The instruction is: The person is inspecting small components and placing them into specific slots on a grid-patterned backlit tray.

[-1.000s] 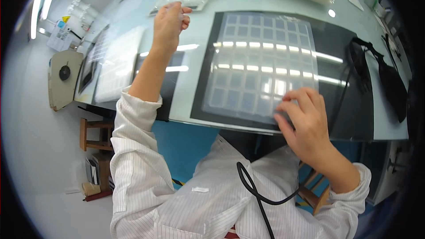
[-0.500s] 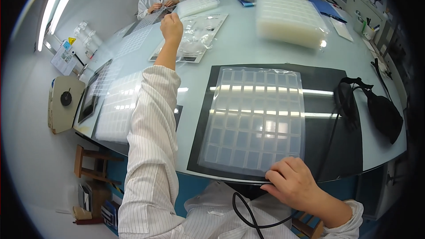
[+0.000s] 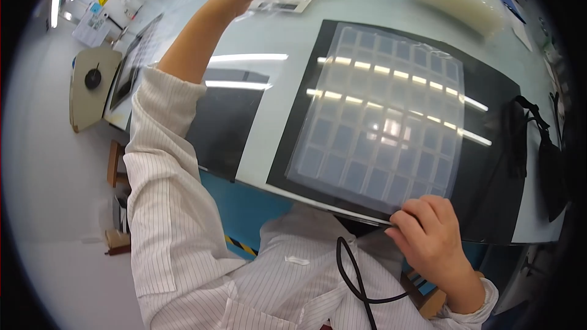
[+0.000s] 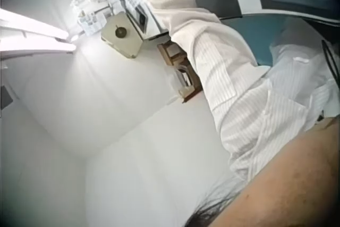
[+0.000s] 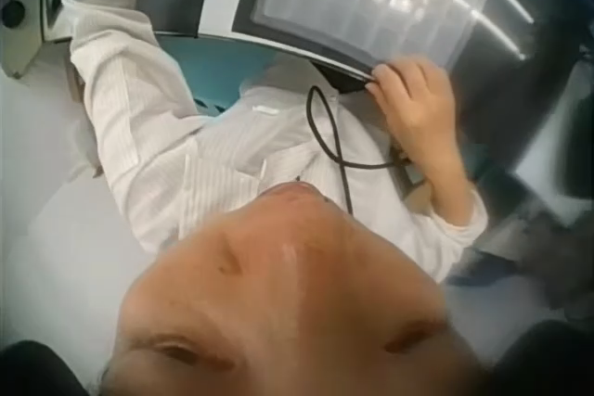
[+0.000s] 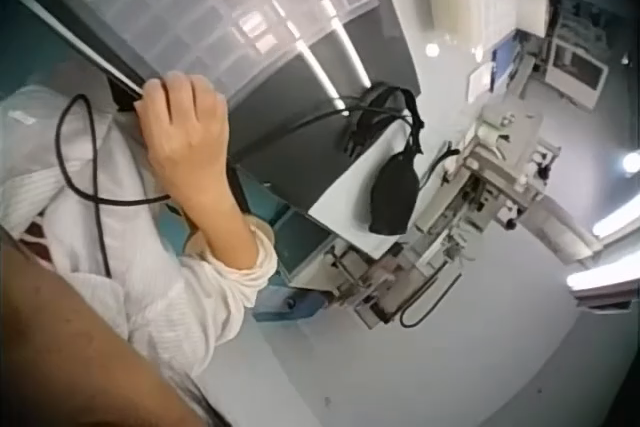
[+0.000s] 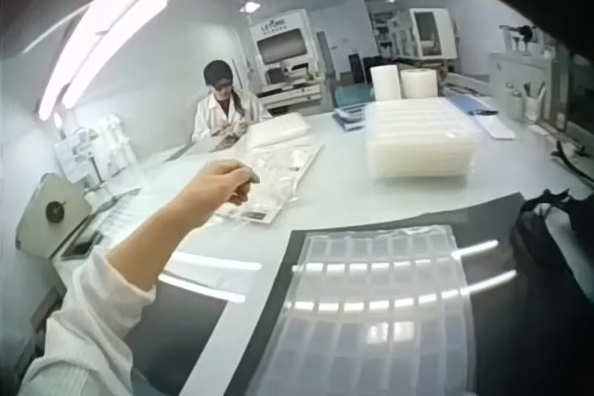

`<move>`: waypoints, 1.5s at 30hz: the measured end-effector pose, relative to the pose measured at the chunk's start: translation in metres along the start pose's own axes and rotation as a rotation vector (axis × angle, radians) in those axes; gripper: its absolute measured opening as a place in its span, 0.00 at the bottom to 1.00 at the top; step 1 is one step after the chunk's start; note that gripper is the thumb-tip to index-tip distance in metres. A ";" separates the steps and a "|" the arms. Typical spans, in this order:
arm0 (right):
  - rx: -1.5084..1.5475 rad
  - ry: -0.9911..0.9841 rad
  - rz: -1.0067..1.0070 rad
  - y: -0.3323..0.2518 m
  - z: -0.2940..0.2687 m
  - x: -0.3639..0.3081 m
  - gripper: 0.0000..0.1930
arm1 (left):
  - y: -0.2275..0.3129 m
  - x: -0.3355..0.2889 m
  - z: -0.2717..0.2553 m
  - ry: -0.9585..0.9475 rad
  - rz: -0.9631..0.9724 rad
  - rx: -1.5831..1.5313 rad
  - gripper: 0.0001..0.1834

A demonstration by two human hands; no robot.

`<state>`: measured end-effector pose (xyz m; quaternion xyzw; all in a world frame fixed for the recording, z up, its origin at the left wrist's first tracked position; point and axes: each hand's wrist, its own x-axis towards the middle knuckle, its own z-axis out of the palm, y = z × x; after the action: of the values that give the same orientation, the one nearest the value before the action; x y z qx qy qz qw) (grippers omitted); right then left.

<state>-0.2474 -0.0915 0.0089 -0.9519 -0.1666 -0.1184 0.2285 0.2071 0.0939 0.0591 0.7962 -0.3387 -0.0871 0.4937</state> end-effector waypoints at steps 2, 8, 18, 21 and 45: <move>-0.016 0.007 0.042 -0.002 -0.003 0.002 0.17 | 0.029 -0.066 0.020 -0.186 -0.009 0.089 0.14; 0.000 0.002 0.023 -0.004 0.006 0.009 0.15 | 0.054 -0.229 0.064 -0.272 0.012 0.392 0.10; -0.125 0.061 -0.050 -0.010 0.013 0.006 0.11 | 0.075 -0.305 0.079 -0.215 -0.285 0.114 0.13; -0.143 0.090 -0.058 -0.014 0.012 0.004 0.10 | 0.081 -0.302 0.075 -0.252 -0.516 -0.222 0.16; -0.046 0.394 0.164 0.010 -0.003 -0.008 0.19 | 0.103 -0.233 0.071 -0.229 -0.172 -0.363 0.08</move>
<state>-0.2518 -0.1032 0.0057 -0.9257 -0.0379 -0.2868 0.2436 -0.0493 0.1587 0.0648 0.7052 -0.3025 -0.2782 0.5778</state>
